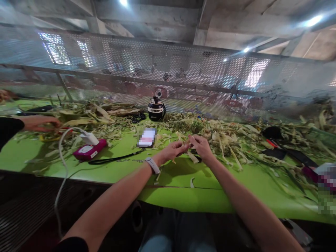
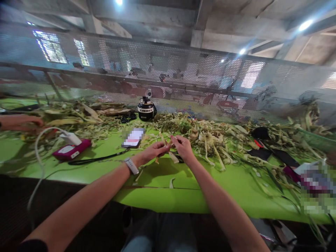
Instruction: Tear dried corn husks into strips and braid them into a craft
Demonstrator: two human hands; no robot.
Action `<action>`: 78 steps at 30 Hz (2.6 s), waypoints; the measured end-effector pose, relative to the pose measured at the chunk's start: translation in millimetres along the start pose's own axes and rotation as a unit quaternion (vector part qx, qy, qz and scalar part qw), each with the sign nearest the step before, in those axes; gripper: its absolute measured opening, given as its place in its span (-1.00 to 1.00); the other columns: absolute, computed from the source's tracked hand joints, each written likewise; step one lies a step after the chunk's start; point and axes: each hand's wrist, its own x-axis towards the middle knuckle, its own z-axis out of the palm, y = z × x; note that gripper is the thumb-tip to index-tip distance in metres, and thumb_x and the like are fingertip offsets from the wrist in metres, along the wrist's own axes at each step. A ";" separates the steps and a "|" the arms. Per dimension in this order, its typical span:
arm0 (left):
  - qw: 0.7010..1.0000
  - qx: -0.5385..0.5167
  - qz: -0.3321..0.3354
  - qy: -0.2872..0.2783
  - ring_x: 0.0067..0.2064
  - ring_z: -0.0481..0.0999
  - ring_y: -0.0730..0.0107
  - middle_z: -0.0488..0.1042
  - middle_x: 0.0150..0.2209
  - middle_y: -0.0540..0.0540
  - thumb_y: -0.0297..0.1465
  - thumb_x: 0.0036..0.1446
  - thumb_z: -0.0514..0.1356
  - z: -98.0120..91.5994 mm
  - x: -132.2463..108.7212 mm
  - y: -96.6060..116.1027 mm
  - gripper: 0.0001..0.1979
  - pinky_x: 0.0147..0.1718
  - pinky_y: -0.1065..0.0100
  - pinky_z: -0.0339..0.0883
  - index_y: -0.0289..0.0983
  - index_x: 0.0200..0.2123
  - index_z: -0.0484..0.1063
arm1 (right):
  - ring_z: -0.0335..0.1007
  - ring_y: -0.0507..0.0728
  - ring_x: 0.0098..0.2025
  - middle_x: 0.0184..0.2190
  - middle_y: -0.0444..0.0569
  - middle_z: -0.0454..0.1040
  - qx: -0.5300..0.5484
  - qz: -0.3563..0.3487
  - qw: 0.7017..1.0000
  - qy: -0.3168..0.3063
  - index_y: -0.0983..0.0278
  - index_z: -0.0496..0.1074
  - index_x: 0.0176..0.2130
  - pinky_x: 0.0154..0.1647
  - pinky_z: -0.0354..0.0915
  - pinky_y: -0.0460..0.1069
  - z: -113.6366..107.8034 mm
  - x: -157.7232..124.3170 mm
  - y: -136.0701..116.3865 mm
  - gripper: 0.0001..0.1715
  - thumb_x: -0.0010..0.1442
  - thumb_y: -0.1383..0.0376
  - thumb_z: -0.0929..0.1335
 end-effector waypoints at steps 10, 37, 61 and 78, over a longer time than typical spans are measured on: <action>0.998 -0.058 -0.021 -0.009 -0.57 0.12 0.58 0.20 -0.64 0.09 -0.02 -0.10 0.26 -0.8 1.6 -3.8 -0.56 -0.55 0.42 -0.03 -0.31 -0.49 0.34 | 0.05 -0.03 -0.65 -0.76 -0.20 0.17 -0.009 0.034 0.998 0.051 0.25 0.22 -0.69 -0.59 0.05 -0.09 -2.1 -1.7 -5.5 -0.35 -0.04 -0.23 0.30; 0.926 -0.310 0.092 0.193 -0.22 0.53 0.36 0.56 -0.34 -0.04 -0.27 -0.23 0.41 -9.5 15.2 -0.5 -0.63 -0.17 0.33 0.31 -0.28 -0.33 0.45 | 0.41 0.08 -0.35 -0.42 -0.07 0.52 0.019 0.070 0.986 -0.153 0.29 0.44 -0.34 -0.29 0.33 -0.02 22.0 -8.8 12.8 -0.49 -0.22 0.03 0.50; 0.955 -0.154 0.071 0.242 -0.36 0.38 0.48 0.46 -0.47 0.02 -0.43 -0.11 0.29 -21.3 12.3 -5.1 -0.86 -0.24 0.39 0.20 -0.31 -0.39 0.48 | 0.26 0.04 -0.49 -0.57 -0.14 0.38 -0.140 -0.033 0.985 -0.091 0.26 0.34 -0.47 -0.43 0.19 -0.07 13.1 -4.2 20.2 -0.71 0.11 0.10 0.29; 0.980 -0.108 -0.027 0.163 -0.33 0.39 0.40 0.47 -0.45 -0.02 -0.53 -0.21 0.22 -11.0 9.3 -4.3 -0.89 -0.26 0.36 0.25 -0.27 -0.50 0.47 | 0.35 0.15 -0.43 -0.46 -0.04 0.42 -0.281 -0.075 0.954 0.073 0.20 0.25 -0.31 -0.40 0.14 -0.03 9.7 -8.6 8.9 -0.77 0.25 0.13 0.15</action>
